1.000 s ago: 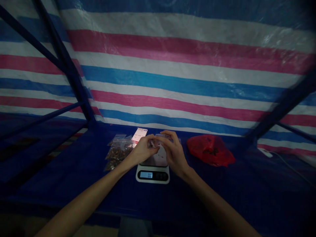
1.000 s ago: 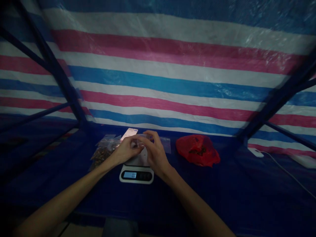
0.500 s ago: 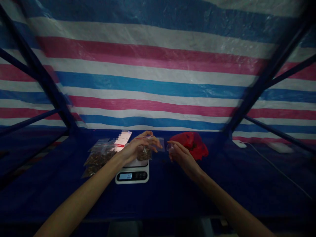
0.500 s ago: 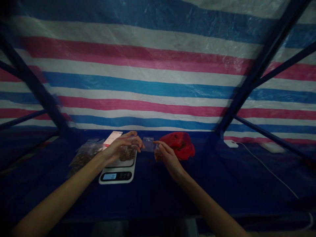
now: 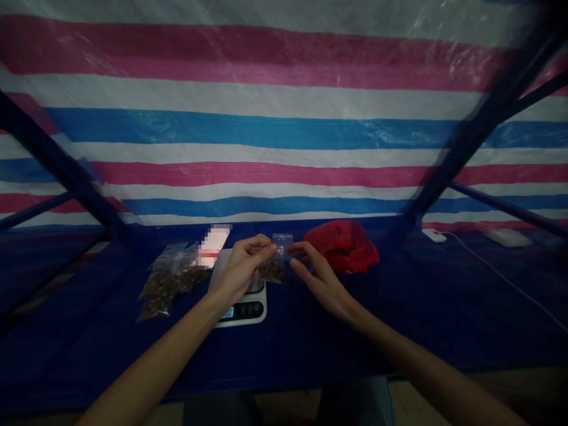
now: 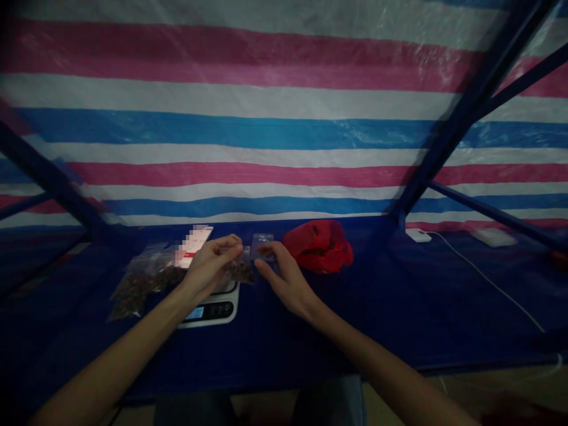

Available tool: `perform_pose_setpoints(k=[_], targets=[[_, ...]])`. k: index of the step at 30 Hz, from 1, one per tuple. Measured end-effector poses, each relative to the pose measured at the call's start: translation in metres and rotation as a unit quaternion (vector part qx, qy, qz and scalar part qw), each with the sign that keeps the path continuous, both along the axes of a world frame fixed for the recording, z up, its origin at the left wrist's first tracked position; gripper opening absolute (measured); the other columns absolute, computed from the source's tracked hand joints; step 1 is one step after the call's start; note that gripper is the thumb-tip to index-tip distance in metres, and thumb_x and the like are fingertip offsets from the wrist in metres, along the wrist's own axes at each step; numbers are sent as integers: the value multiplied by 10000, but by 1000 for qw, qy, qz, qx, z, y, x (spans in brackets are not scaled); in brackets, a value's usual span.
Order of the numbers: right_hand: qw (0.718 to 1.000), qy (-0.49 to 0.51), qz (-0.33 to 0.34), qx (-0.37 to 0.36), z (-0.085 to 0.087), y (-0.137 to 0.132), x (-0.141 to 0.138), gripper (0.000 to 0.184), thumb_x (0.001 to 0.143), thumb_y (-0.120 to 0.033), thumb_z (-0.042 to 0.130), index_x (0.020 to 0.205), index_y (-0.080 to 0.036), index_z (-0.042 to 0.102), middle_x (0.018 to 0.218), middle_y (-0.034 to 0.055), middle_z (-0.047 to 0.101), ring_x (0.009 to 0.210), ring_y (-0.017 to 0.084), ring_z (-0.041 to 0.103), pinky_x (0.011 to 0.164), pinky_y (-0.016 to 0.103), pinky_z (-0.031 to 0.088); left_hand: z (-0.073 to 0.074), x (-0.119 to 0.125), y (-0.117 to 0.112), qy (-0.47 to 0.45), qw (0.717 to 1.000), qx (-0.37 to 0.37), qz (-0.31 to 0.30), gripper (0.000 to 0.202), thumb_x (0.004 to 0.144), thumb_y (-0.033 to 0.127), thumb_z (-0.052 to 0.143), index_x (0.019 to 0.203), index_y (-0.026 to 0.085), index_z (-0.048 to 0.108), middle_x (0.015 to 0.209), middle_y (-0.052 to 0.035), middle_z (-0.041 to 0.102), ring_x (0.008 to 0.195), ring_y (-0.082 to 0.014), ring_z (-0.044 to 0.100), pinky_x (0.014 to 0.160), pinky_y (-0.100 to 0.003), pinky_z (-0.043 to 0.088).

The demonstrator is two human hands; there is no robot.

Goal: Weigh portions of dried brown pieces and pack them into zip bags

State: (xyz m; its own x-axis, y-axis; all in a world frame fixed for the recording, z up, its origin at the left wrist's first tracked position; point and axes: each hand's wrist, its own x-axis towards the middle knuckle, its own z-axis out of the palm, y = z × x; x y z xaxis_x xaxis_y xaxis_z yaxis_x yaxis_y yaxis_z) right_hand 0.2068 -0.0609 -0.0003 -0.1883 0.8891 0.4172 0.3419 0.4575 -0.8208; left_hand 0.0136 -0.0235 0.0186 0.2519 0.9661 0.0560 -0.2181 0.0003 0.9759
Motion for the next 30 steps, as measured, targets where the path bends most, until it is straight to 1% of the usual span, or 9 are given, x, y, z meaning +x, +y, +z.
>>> perform_pose_setpoints(k=[2, 4, 6, 8, 12, 19, 24, 27, 30], targets=[[997, 56, 42, -35, 5, 5, -18, 239, 969, -423, 585, 977, -196, 661, 922, 29, 665, 864, 188, 610, 808, 314, 487, -4, 5, -4, 2, 1000, -23, 9, 304, 704, 388, 850, 798, 158, 675, 742, 10, 668, 609, -94, 591, 553, -199, 451], [990, 118, 57, -61, 3, 11, -29, 279, 940, -443, 620, 843, -184, 657, 802, 8, 637, 767, 168, 582, 730, 284, 470, -9, 7, -7, -19, 999, -44, 19, 327, 703, 395, 851, 888, 180, 687, 770, 13, 682, 623, -104, 612, 569, -209, 469], [978, 184, 52, -86, -3, 15, -32, 292, 923, -460, 639, 830, -183, 654, 790, 2, 625, 737, 155, 564, 693, 264, 455, -13, 7, -8, -36, 998, -42, 30, 338, 720, 402, 841, 934, 198, 677, 778, 16, 686, 641, -105, 626, 580, -205, 474], [966, 229, 37, -117, -10, 15, -29, 309, 915, -482, 645, 832, -185, 650, 774, -3, 607, 699, 141, 537, 644, 244, 435, -18, 5, -9, -19, 999, -30, 35, 292, 760, 412, 811, 903, 197, 675, 753, 15, 686, 645, -102, 628, 578, -197, 465], [958, 242, 8, -156, -19, 14, -20, 347, 908, -510, 644, 777, -188, 635, 690, -16, 547, 618, 125, 461, 557, 225, 379, -22, 4, -9, 38, 998, -3, 51, 225, 778, 387, 791, 826, 189, 696, 746, -2, 715, 663, -119, 642, 586, -209, 459], [951, 250, 52, -175, -16, 21, -13, 268, 901, -442, 669, 816, -188, 675, 747, -13, 589, 658, 121, 493, 615, 225, 403, -20, 0, -5, 51, 998, 7, 25, 199, 769, 354, 795, 822, 185, 705, 742, -15, 727, 645, -124, 638, 607, -225, 450], [960, 245, 28, -134, -12, 22, -9, 285, 878, -406, 684, 704, -182, 654, 684, -19, 548, 637, 123, 461, 610, 240, 380, -19, 0, -4, 74, 996, 32, 33, 195, 798, 372, 769, 836, 186, 721, 715, -15, 704, 640, -131, 627, 604, -237, 444], [955, 269, 18, -126, -14, 22, -9, 222, 855, -355, 703, 722, -177, 700, 716, -6, 604, 684, 136, 505, 656, 250, 399, -18, 0, -4, 79, 994, 56, 42, 192, 819, 371, 748, 843, 183, 725, 699, -18, 703, 659, -145, 645, 638, -251, 473], [944, 307, 8, -119, -21, 22, -14, 189, 830, -321, 725, 718, -168, 722, 732, 4, 630, 718, 146, 524, 683, 256, 403, -20, -1, -1, 86, 990, 91, 60, 195, 816, 359, 749, 835, 167, 718, 767, -36, 732, 703, -143, 652, 678, -248, 486]])
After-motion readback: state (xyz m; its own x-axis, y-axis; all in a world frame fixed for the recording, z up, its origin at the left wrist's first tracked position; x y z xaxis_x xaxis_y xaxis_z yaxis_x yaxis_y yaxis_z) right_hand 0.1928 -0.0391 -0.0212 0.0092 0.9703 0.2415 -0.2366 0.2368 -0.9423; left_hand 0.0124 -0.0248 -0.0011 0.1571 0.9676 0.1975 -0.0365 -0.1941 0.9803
